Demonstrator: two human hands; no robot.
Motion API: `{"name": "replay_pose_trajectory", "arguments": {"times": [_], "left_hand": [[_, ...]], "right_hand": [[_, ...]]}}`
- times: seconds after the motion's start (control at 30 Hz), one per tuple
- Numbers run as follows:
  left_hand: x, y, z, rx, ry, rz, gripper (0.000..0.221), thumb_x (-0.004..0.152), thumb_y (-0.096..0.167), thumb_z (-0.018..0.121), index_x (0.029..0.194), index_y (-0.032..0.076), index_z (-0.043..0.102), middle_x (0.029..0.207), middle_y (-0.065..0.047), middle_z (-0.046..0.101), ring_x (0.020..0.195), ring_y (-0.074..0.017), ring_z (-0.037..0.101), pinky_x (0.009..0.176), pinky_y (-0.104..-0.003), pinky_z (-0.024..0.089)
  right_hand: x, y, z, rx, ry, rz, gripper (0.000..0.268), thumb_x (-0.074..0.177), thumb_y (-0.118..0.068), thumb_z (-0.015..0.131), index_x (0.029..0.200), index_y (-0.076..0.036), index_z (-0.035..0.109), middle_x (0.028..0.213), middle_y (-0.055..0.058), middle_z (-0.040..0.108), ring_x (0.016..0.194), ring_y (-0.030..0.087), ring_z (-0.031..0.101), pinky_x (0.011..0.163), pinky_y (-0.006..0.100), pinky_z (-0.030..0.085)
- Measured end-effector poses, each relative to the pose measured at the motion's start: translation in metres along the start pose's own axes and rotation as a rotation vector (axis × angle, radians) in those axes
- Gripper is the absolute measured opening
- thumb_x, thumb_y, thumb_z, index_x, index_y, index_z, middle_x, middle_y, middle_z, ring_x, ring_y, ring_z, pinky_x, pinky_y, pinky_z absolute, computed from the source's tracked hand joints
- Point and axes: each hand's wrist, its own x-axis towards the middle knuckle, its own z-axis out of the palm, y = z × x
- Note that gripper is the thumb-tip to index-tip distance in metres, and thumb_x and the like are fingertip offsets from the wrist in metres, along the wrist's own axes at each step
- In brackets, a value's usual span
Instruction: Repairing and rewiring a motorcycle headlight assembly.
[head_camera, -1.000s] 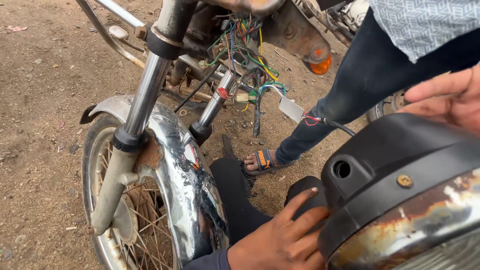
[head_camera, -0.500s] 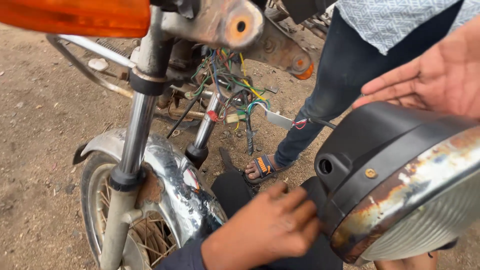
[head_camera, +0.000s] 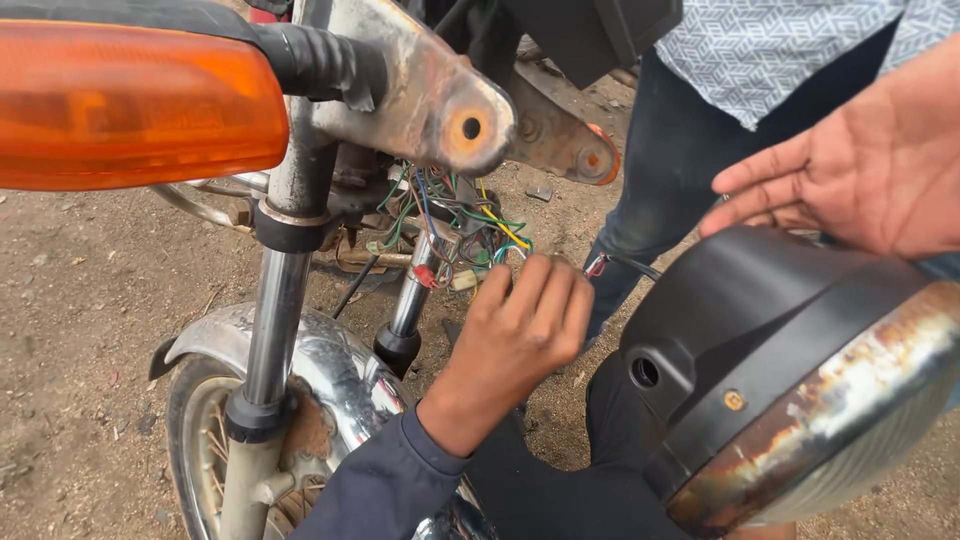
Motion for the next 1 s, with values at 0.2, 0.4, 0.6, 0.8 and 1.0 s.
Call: {"name": "replay_pose_trajectory", "arguments": {"times": [0.2,0.4,0.6,0.8,1.0], "left_hand": [[-0.006,0.001,0.005,-0.010,0.026,-0.018,0.006,0.095,0.009,0.072,0.092,0.007,0.067,0.094,-0.003,0.065,0.086,-0.0143,0.060,0.066,-0.030,0.040],[-0.003,-0.002,0.010,0.076,0.027,0.082,0.011,0.098,0.008,0.069,0.087,0.008,0.065,0.098,-0.004,0.068,0.089,-0.0125,0.061,0.067,-0.026,0.039],[-0.011,0.001,0.011,0.107,0.008,0.145,0.012,0.098,0.014,0.063,0.088,0.010,0.067,0.098,-0.002,0.069,0.090,-0.0119,0.063,0.068,-0.025,0.040],[-0.013,0.002,0.015,0.123,-0.001,0.149,0.015,0.101,0.018,0.063,0.089,0.010,0.068,0.096,-0.002,0.069,0.087,-0.0122,0.063,0.069,-0.026,0.040],[-0.011,-0.002,0.022,0.106,0.080,0.154,0.010,0.097,0.013,0.062,0.089,0.011,0.066,0.093,-0.002,0.069,0.087,-0.0140,0.066,0.069,-0.024,0.041]], "right_hand": [[0.092,0.011,-0.055,0.319,0.096,-0.176,0.072,0.110,-0.047,0.006,0.149,0.005,0.035,0.163,0.034,0.038,0.149,0.030,0.035,0.127,0.035,0.020],[0.101,0.024,-0.055,0.325,0.159,-0.247,0.046,0.113,-0.016,0.011,0.141,0.007,0.039,0.151,0.031,0.048,0.153,0.030,0.038,0.121,0.043,0.024],[0.095,0.027,-0.047,0.255,0.130,-0.475,0.046,0.114,-0.013,0.019,0.131,0.020,0.046,0.136,0.048,0.055,0.135,0.050,0.053,0.112,0.054,0.036],[0.211,0.074,-0.130,0.129,0.115,-0.750,0.056,0.111,-0.021,0.031,0.125,0.026,0.058,0.120,0.050,0.062,0.117,0.057,0.063,0.107,0.057,0.044],[0.218,0.067,-0.154,-0.063,-0.773,-1.083,0.054,0.108,-0.030,0.047,0.137,0.016,0.050,0.135,0.044,0.059,0.129,0.052,0.058,0.109,0.060,0.039]]}}
